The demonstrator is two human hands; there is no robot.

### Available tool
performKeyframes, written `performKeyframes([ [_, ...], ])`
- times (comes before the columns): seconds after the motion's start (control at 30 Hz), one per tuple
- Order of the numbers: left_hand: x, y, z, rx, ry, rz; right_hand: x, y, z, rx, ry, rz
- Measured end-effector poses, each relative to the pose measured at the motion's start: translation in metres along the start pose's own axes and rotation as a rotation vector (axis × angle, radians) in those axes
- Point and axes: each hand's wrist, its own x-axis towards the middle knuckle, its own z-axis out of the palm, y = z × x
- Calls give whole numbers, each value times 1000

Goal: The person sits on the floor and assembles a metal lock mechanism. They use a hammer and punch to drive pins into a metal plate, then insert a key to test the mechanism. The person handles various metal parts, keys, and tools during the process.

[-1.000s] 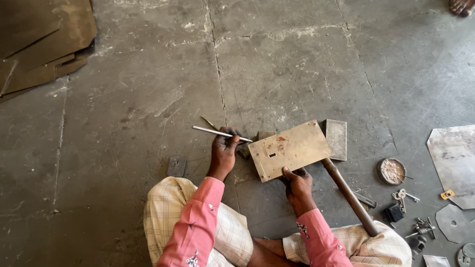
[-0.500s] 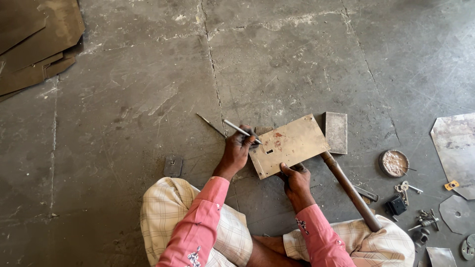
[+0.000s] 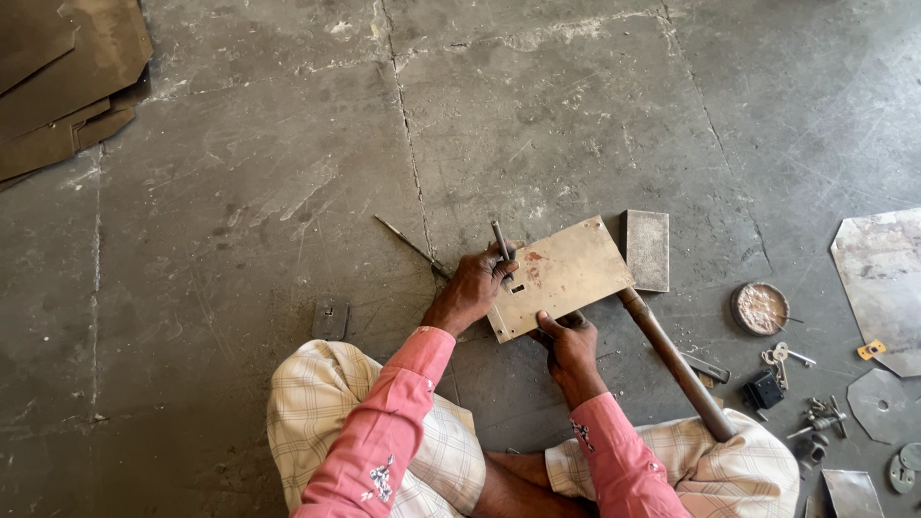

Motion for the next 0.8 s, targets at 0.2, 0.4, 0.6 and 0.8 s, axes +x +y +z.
performKeyframes([
  [0.2,-4,0,-1,13,0,50,-27,-34,-13,-557,123,8],
  [0.4,-1,-7,1,-5,-18,63,-14,-85,-105,-1848,609,-718],
  [0.6,-1,-4,-1,41,-27,60,29,-88,-154,-1609,231,-138],
  [0.8,-8,6,-3,43,-56,67,12,-88,-154,-1540,524,-217],
])
